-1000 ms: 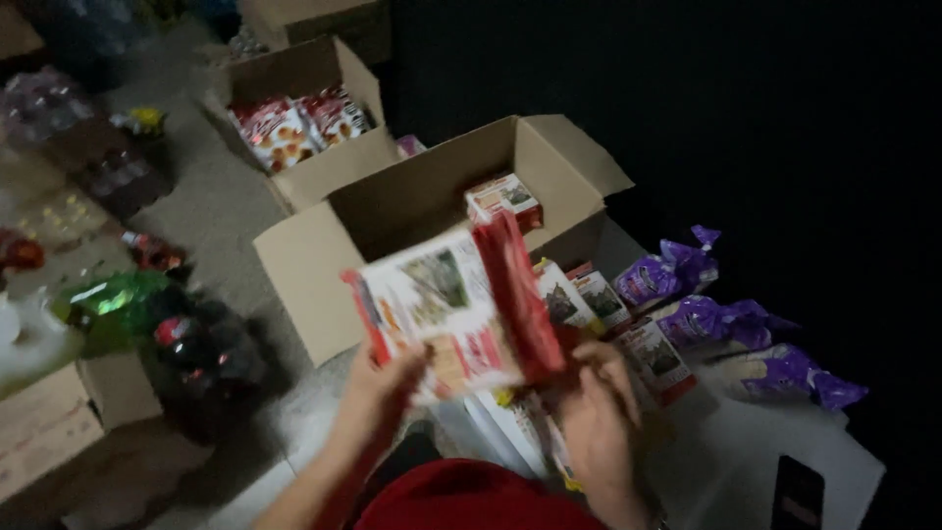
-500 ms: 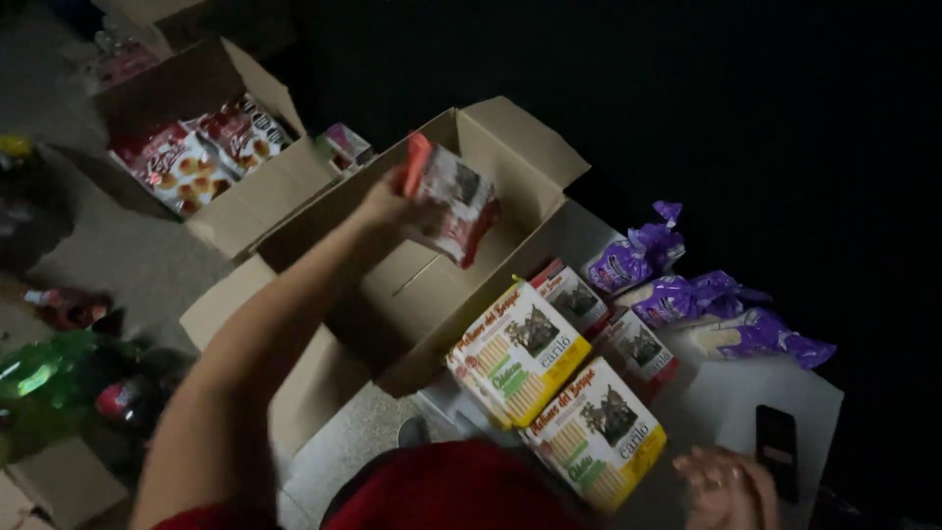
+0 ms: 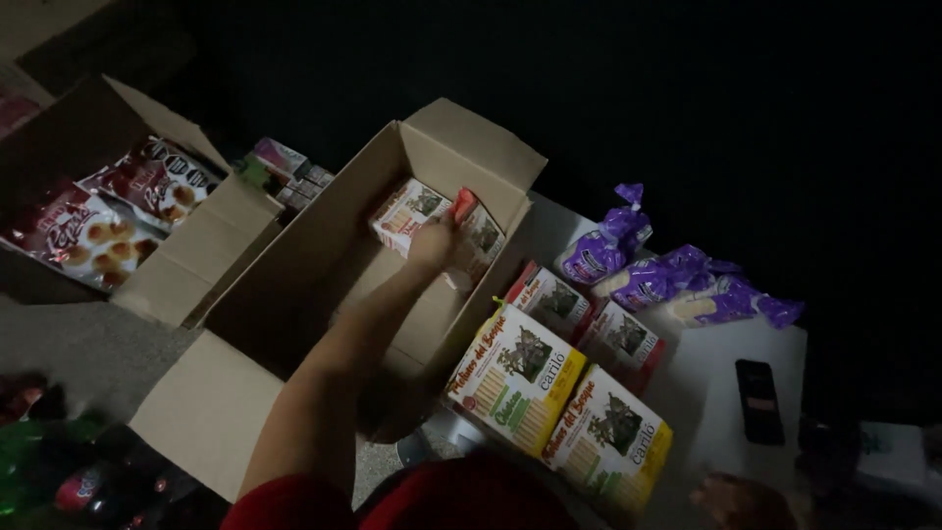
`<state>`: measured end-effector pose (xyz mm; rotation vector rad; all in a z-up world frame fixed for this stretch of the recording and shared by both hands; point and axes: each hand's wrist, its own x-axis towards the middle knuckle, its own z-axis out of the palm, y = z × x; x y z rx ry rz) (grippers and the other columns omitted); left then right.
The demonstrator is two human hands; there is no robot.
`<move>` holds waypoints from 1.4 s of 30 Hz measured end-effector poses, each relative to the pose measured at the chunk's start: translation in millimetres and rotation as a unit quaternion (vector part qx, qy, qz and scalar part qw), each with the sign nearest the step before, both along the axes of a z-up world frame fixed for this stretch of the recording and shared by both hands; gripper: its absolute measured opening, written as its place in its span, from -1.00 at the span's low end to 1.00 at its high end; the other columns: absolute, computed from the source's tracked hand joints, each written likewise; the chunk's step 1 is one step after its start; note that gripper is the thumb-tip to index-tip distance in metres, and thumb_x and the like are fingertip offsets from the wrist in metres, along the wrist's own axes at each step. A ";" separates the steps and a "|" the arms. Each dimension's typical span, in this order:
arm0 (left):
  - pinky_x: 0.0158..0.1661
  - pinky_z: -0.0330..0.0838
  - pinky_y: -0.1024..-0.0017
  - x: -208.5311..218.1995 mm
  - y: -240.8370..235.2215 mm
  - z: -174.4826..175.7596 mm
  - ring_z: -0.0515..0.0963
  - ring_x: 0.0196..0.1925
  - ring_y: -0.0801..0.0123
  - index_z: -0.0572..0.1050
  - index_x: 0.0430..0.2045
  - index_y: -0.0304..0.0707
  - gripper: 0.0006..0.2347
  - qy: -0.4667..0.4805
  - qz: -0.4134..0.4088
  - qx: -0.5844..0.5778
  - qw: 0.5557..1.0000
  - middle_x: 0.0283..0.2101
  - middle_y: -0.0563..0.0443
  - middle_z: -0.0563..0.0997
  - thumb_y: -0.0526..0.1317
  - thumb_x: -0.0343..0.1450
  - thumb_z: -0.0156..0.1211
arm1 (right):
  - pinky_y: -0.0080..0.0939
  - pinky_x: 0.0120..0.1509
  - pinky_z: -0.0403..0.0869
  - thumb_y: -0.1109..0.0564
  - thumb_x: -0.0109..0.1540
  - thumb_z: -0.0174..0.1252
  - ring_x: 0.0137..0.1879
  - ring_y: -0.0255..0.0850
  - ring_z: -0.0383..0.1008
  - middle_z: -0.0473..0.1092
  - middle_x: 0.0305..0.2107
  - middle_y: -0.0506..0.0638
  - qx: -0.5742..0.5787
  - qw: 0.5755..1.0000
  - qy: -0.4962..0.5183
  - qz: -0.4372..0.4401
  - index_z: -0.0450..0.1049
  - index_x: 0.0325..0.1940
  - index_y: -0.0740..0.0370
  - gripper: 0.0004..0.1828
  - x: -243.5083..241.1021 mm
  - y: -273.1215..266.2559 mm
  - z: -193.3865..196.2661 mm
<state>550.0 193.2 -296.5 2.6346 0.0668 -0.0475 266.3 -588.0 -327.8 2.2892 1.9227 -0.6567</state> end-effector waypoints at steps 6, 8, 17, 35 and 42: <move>-0.16 0.55 -0.03 0.5 -4.5 -8.9 0.62 -0.01 -0.16 -0.09 0.45 -0.47 -0.32 -0.016 0.001 0.097 0.995 0.20 -0.40 0.44 -0.05 0.48 -0.05 | -0.13 0.14 0.62 -0.42 0.14 0.26 0.17 -0.23 0.58 0.52 0.06 -0.12 0.211 0.934 -0.116 -0.263 0.58 0.10 -0.22 -0.46 -38.6 142.3 141.8; -0.12 0.45 -0.21 16.5 16.8 -37.9 0.57 -0.03 -0.47 -0.23 0.47 -0.29 -0.43 -0.097 -0.100 -0.008 0.990 0.01 -0.67 0.53 -0.09 0.56 -0.30 | -0.18 0.33 0.47 0.14 0.39 -0.19 0.14 -0.20 0.56 0.61 -0.10 -0.10 0.189 0.829 -0.253 -0.462 0.65 -0.07 0.10 -0.58 -67.8 243.6 232.8; -0.05 0.42 -0.02 -4.7 21.4 39.1 0.59 0.01 -0.34 0.28 0.28 -0.06 -0.45 0.050 0.012 -0.134 0.990 0.02 -0.38 0.61 0.03 0.37 0.09 | 0.08 0.27 0.38 0.01 0.44 -0.13 0.15 0.04 0.51 0.55 -0.05 0.21 0.347 0.349 0.184 -0.851 0.51 -0.09 0.45 -0.56 -64.4 439.5 420.2; -0.71 0.31 0.41 -222.9 -9.3 198.3 0.57 -0.65 0.33 0.52 -0.59 -0.07 -0.91 -0.091 -0.122 0.304 0.940 -0.63 0.06 0.53 -0.19 0.32 0.28 | 0.41 0.52 0.13 -0.12 0.42 0.01 0.55 0.39 0.01 0.10 0.39 0.43 0.121 0.769 0.281 -0.561 0.14 0.51 0.19 -0.36 36.1 456.2 403.8; 0.05 0.60 0.21 -374.1 -78.1 258.3 0.69 0.17 0.09 0.36 0.34 -0.14 -0.36 0.372 0.137 -0.616 0.681 0.19 -0.15 0.68 -0.14 0.28 0.33 | 0.05 0.66 -0.03 -0.39 0.30 -0.10 0.67 -0.12 -0.25 -0.25 0.58 -0.02 -0.040 0.810 0.307 -0.498 -0.22 0.63 0.06 -0.04 84.5 460.5 331.8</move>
